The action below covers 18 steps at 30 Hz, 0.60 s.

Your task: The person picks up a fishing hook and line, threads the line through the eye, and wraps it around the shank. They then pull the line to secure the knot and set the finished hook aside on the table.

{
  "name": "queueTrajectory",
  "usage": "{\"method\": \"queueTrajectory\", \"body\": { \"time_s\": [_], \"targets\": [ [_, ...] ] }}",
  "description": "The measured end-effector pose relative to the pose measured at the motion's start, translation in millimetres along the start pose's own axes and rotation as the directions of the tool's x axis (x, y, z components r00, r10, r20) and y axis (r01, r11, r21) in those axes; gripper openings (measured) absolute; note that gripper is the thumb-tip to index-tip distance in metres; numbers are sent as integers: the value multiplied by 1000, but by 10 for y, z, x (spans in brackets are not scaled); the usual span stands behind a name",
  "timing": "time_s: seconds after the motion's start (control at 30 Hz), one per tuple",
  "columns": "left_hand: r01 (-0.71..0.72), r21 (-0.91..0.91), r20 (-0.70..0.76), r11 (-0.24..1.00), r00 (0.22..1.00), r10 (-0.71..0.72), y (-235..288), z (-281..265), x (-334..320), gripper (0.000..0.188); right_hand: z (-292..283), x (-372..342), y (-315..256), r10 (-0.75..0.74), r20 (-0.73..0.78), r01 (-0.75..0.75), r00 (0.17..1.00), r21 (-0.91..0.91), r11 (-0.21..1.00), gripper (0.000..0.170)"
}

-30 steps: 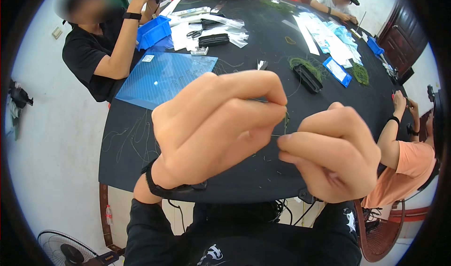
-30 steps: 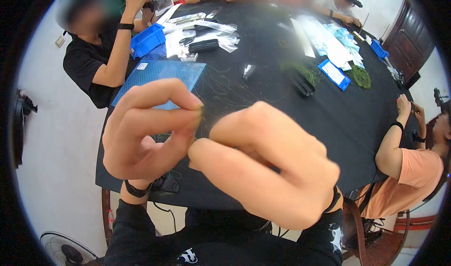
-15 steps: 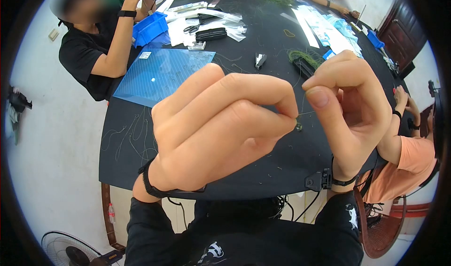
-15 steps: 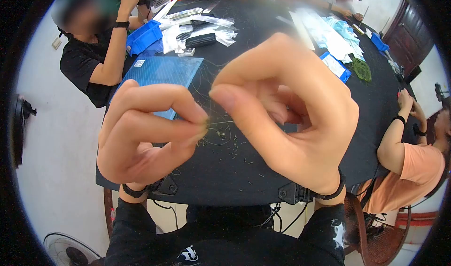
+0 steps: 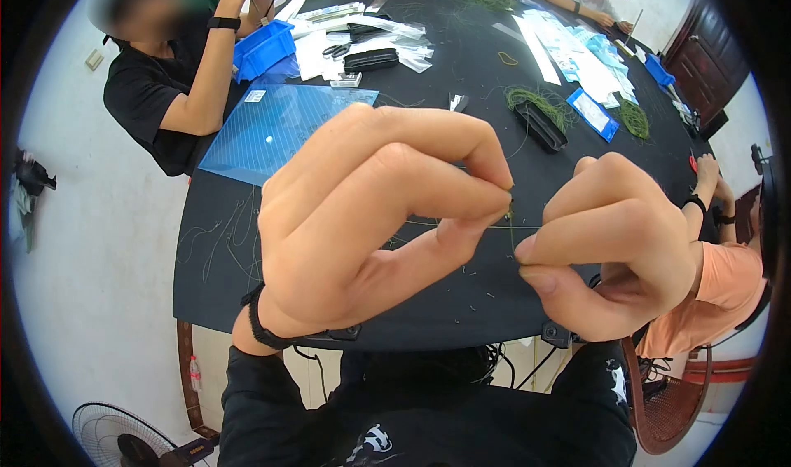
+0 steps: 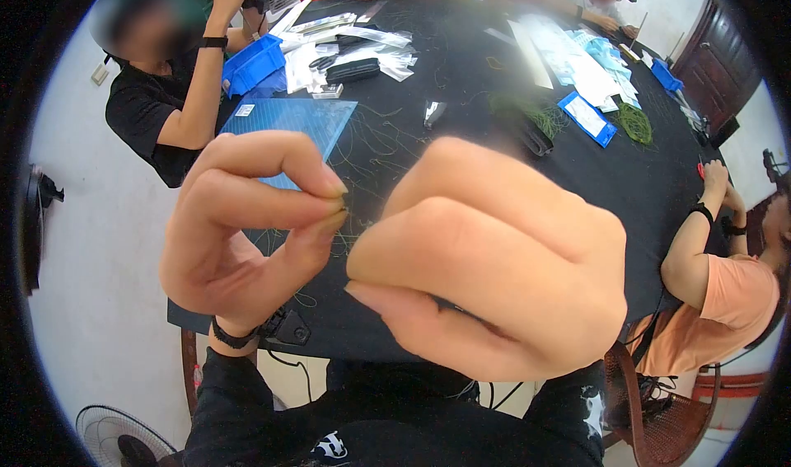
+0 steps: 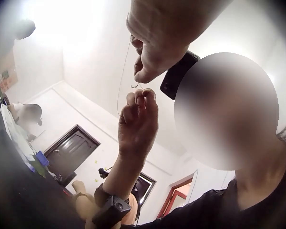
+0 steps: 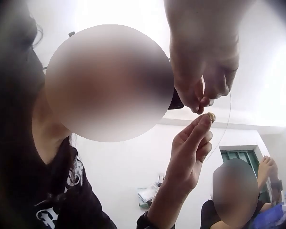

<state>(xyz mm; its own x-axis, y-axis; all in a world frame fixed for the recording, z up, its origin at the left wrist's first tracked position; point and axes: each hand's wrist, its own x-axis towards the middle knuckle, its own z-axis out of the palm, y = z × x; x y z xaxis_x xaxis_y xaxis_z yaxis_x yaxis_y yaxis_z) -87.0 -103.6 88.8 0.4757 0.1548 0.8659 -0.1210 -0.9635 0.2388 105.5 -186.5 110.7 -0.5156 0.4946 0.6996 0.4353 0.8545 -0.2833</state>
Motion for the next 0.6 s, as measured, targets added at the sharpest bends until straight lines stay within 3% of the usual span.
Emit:
{"method": "queueTrajectory", "body": {
  "time_s": [0.1,0.17,0.3,0.43,0.6],
  "targets": [
    [-3,2,19,1000,1000,3,5,-10,2,24,46,-17,31,-25,-31,25,999,14,1000,23],
    [-11,5,28,1000,1000,11,10,-22,8,24,44,-17,-4,64,-59,-62,996,22,998,22],
    [-17,-7,23,1000,1000,17,10,-33,6,25,-6,12,-162,381,-25,-379,924,67,923,21],
    [-34,1,49,999,998,34,11,-58,10,25,116,9,-140,393,-86,-388,915,68,919,18],
    [-7,30,77,1000,997,5,34,-73,9,23,102,-38,-72,261,-90,-264,961,-25,964,21]
  ]
}}
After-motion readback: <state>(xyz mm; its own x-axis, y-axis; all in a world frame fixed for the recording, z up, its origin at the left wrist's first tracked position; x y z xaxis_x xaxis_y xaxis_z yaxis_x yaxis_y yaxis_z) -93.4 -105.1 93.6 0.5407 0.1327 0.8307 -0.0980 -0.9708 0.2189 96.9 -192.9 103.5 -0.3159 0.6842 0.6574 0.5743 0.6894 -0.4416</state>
